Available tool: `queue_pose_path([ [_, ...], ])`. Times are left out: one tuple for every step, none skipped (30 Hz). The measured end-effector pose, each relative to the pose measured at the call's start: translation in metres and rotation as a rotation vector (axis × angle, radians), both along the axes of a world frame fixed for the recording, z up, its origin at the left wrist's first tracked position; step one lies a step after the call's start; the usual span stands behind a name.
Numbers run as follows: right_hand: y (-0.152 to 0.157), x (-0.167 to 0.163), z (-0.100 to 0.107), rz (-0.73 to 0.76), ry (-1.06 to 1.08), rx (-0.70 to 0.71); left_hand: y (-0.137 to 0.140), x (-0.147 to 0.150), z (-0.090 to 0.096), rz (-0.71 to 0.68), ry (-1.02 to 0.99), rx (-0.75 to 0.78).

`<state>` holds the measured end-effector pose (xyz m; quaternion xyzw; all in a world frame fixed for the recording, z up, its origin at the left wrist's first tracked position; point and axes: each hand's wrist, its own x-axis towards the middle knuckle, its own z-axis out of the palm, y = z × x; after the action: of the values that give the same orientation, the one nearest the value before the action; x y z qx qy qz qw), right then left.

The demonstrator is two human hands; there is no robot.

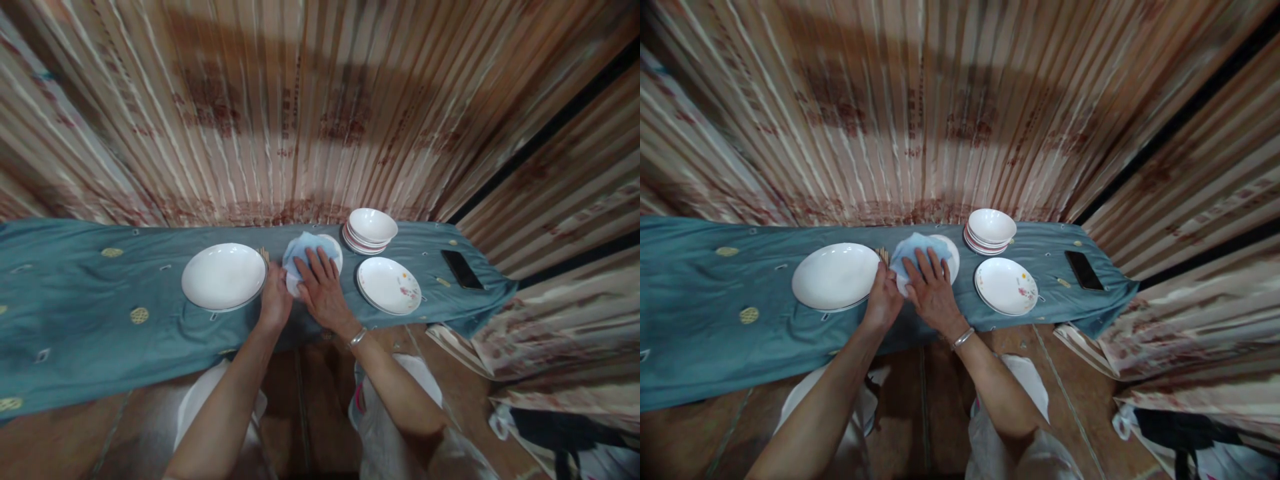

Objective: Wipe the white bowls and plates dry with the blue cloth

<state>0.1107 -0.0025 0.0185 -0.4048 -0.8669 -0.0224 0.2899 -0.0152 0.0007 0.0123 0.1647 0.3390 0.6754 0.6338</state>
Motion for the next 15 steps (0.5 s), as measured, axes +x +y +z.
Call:
queue_pose_path([
  [0.005,0.002,-0.001,-0.022,0.036,-0.002,0.001,0.001,-0.001,-0.006,0.003,0.014],
  [0.009,0.005,-0.004,-0.044,0.074,-0.007,0.001,0.002,-0.002,-0.001,0.006,0.025],
  [0.013,0.008,-0.008,-0.07,0.117,-0.014,0.001,0.002,-0.004,0.007,0.014,0.034],
  [0.016,0.01,-0.014,-0.097,0.163,-0.025,0.001,0.002,-0.006,0.013,0.026,0.042],
  [0.018,0.012,-0.019,-0.126,0.204,-0.048,0.001,0.002,-0.007,0.02,0.038,0.05],
  [0.018,0.014,-0.026,-0.152,0.238,-0.074,0.0,0.002,-0.008,0.024,0.046,0.058],
  [0.017,0.015,-0.032,-0.17,0.261,-0.099,-0.001,0.001,-0.009,0.021,0.05,0.064],
  [0.015,0.015,-0.037,-0.181,0.275,-0.121,-0.002,0.0,-0.009,0.015,0.048,0.067],
  [0.012,0.015,-0.043,-0.184,0.281,-0.138,-0.003,0.0,-0.008,0.012,0.042,0.064],
  [0.008,0.014,-0.047,-0.181,0.279,-0.151,-0.004,-0.001,-0.007,0.013,0.035,0.057],
  [0.004,0.013,-0.051,-0.174,0.272,-0.161,-0.005,-0.001,-0.006,0.018,0.028,0.048],
  [0.0,0.013,-0.055,-0.167,0.264,-0.169,-0.005,-0.001,-0.004,0.027,0.023,0.041],
  [-0.004,0.012,-0.057,-0.162,0.256,-0.176,-0.006,-0.001,-0.003,0.035,0.022,0.038],
  [-0.008,0.012,-0.059,-0.158,0.249,-0.182,-0.006,-0.001,-0.002,0.039,0.024,0.04],
  [-0.012,0.011,-0.061,-0.156,0.243,-0.188,-0.006,0.0,-0.001,0.041,0.029,0.045],
])
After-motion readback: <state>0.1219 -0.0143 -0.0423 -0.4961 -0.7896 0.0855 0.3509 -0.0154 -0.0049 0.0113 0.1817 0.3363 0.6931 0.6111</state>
